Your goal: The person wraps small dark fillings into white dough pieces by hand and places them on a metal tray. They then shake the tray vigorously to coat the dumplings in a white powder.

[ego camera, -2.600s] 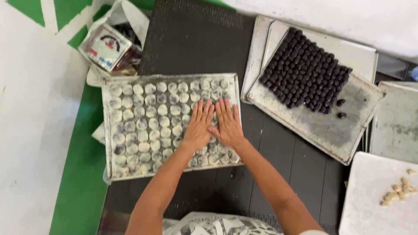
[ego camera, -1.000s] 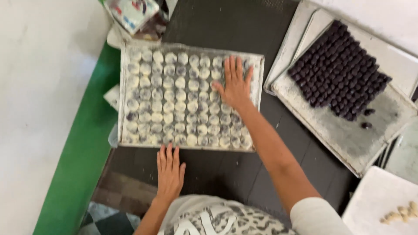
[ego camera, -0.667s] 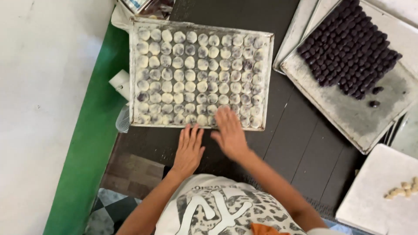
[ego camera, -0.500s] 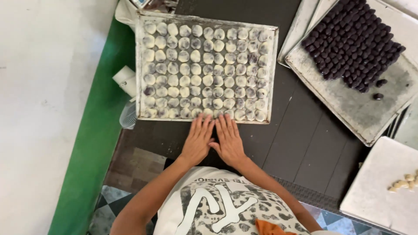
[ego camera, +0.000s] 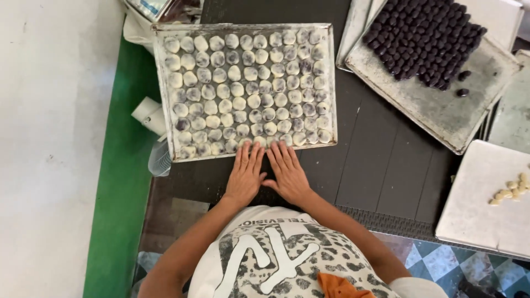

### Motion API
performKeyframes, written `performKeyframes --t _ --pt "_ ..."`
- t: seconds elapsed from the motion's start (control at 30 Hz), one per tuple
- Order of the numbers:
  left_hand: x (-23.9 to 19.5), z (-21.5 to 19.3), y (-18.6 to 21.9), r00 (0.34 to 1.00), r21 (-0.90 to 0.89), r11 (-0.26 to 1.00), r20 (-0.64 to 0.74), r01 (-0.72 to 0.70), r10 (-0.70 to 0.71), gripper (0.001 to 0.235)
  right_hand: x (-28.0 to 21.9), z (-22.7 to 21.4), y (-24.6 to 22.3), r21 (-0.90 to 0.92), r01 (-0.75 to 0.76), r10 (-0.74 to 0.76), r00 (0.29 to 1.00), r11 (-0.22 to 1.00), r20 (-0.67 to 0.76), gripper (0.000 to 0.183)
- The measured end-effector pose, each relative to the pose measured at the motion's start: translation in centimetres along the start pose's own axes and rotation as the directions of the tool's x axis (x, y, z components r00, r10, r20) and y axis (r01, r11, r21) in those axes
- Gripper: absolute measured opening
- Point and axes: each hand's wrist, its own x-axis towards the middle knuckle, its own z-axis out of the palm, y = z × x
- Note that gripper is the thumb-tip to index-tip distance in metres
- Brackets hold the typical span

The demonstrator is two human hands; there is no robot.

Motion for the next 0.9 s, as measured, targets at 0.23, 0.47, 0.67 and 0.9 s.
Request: performKeyframes --t 0.23,0.47,0.67,0.9 --pt "-3.3 -1.7 -1.0 0.998 0.072 0.997 0.053 0.02 -0.024 0.064 -3.8 0.8 0.7 0.024 -0.013 0.01 0.996 1.0 0.093 0.087" --pt "-2.7 -1.6 -1.1 0.997 0.088 0.994 0.05 0.059 -0.063 0.064 0.1 0.7 0.7 -0.046 -0.046 0.049 0.996 0.998 0.07 0.093" --pt "-2.1 -1.4 -1.0 0.997 0.095 0.993 0.034 0.066 -0.069 0.066 0.3 0.4 0.5 -0.057 -0.063 0.071 0.985 0.996 0.156 0.096" --pt "-0.7 -1.1 -0.4 0.998 0.089 0.996 0.045 0.03 -0.034 0.071 0.6 1.3 0.3 -0.052 -0.083 0.09 0.984 0.995 0.155 0.094"
